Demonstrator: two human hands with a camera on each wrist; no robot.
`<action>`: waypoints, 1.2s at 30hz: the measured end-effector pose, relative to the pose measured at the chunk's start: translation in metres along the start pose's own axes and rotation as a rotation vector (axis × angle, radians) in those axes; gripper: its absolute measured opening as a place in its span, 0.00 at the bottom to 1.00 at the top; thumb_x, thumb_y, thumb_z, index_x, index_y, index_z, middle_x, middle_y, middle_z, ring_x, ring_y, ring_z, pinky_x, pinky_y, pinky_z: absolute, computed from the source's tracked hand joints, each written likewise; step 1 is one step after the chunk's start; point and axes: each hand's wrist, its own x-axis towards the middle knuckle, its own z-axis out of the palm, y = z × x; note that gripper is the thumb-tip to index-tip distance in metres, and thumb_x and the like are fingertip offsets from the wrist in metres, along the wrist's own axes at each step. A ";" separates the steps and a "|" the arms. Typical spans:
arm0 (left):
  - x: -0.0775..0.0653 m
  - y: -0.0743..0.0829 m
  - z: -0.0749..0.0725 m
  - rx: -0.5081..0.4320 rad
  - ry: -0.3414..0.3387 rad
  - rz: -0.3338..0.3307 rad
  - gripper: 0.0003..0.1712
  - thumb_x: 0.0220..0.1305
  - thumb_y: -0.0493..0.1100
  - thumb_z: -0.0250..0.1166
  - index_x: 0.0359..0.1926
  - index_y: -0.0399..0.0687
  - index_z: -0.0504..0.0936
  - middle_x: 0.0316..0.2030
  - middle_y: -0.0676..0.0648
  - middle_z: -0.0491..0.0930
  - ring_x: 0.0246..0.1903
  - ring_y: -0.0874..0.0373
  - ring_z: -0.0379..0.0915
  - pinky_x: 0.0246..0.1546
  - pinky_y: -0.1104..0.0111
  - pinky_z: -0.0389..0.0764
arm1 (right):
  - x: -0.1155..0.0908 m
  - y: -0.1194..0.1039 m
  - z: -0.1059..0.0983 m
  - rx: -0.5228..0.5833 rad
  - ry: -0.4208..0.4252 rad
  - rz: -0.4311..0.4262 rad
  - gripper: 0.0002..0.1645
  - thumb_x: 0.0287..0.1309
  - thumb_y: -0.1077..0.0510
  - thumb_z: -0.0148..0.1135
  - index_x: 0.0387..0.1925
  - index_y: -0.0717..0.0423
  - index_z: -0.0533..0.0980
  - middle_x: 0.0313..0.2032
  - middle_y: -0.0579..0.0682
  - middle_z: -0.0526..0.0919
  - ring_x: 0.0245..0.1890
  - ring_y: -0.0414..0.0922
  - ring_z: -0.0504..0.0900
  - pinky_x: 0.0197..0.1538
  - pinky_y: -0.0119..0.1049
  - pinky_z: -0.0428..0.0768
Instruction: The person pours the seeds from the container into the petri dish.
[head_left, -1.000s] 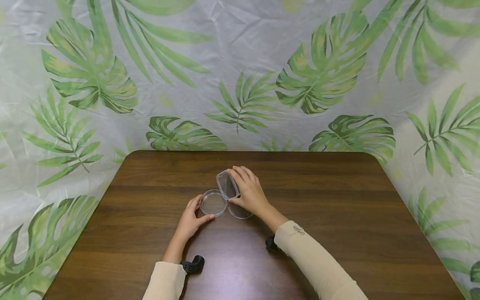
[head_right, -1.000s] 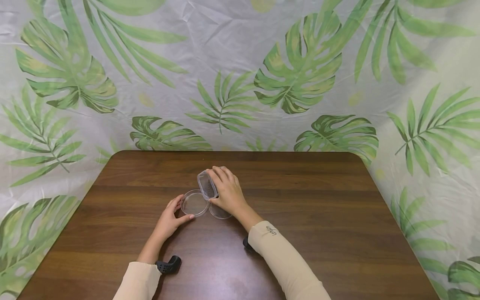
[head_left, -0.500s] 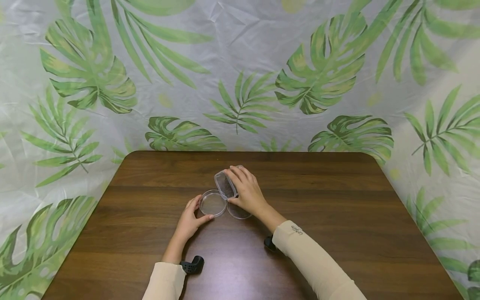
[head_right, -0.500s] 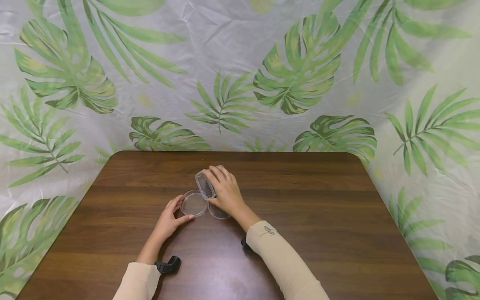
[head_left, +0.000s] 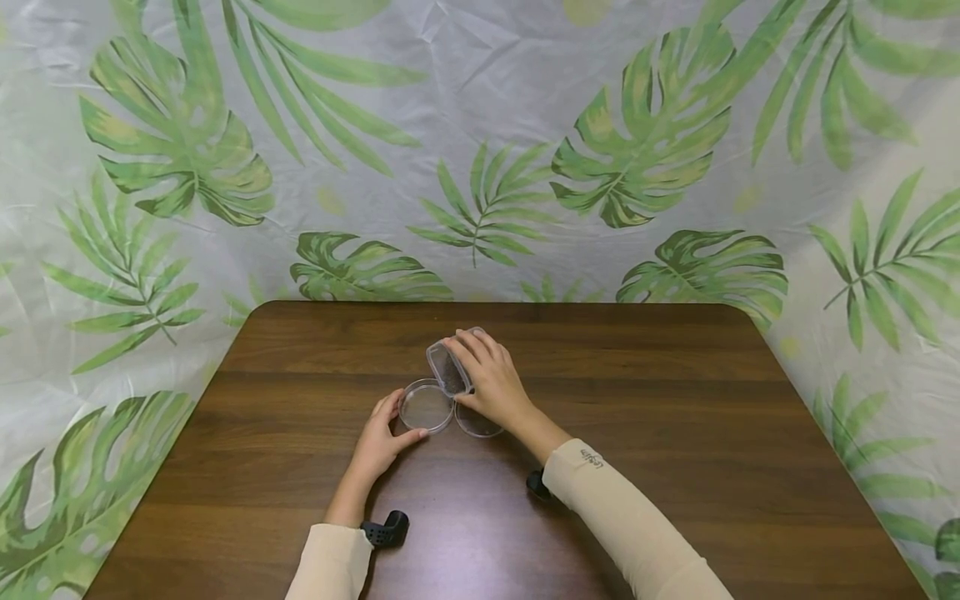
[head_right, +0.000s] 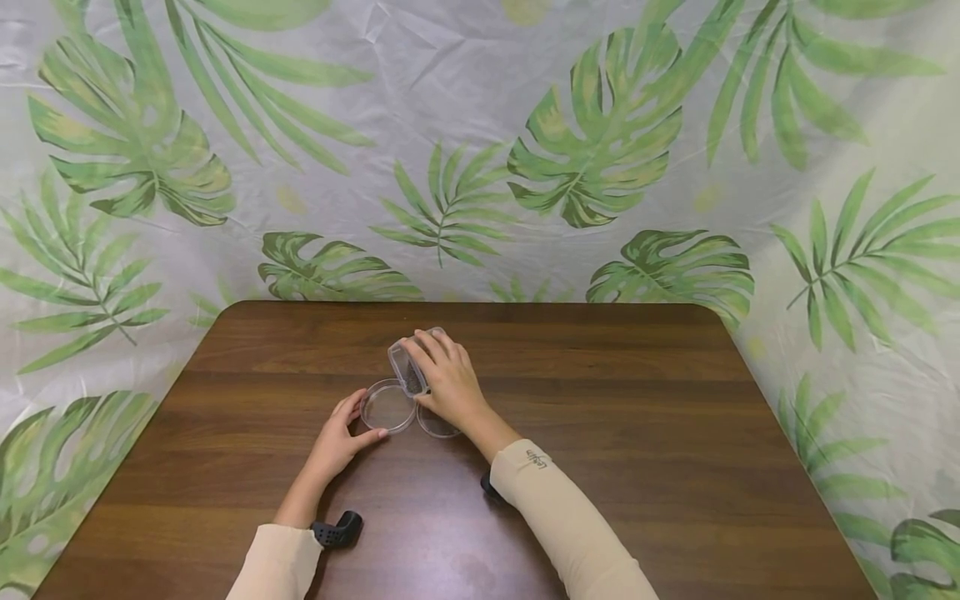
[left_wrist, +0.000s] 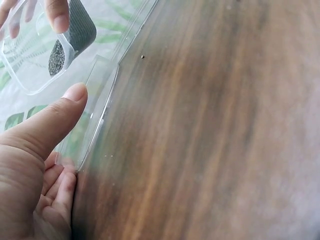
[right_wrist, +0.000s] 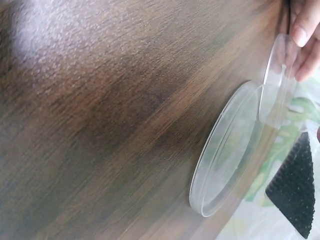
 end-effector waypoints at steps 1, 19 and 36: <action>0.000 0.000 0.000 -0.002 -0.001 -0.001 0.47 0.44 0.44 0.73 0.63 0.36 0.59 0.59 0.36 0.61 0.55 0.42 0.62 0.57 0.57 0.63 | 0.000 0.000 0.000 0.000 0.001 -0.002 0.61 0.27 0.51 0.78 0.65 0.47 0.55 0.63 0.51 0.57 0.63 0.53 0.52 0.59 0.50 0.59; 0.000 0.000 0.000 -0.008 0.003 0.007 0.47 0.44 0.44 0.73 0.63 0.36 0.60 0.59 0.36 0.61 0.55 0.43 0.62 0.57 0.58 0.63 | 0.003 -0.001 0.000 -0.057 0.013 -0.047 0.60 0.27 0.50 0.78 0.64 0.48 0.57 0.62 0.53 0.59 0.62 0.54 0.54 0.59 0.50 0.60; 0.001 0.000 0.001 -0.002 0.001 -0.001 0.46 0.45 0.43 0.72 0.63 0.36 0.60 0.59 0.36 0.61 0.55 0.43 0.62 0.57 0.58 0.63 | 0.004 0.000 0.002 -0.070 0.021 -0.058 0.60 0.28 0.49 0.78 0.65 0.47 0.56 0.63 0.52 0.57 0.62 0.54 0.54 0.59 0.50 0.59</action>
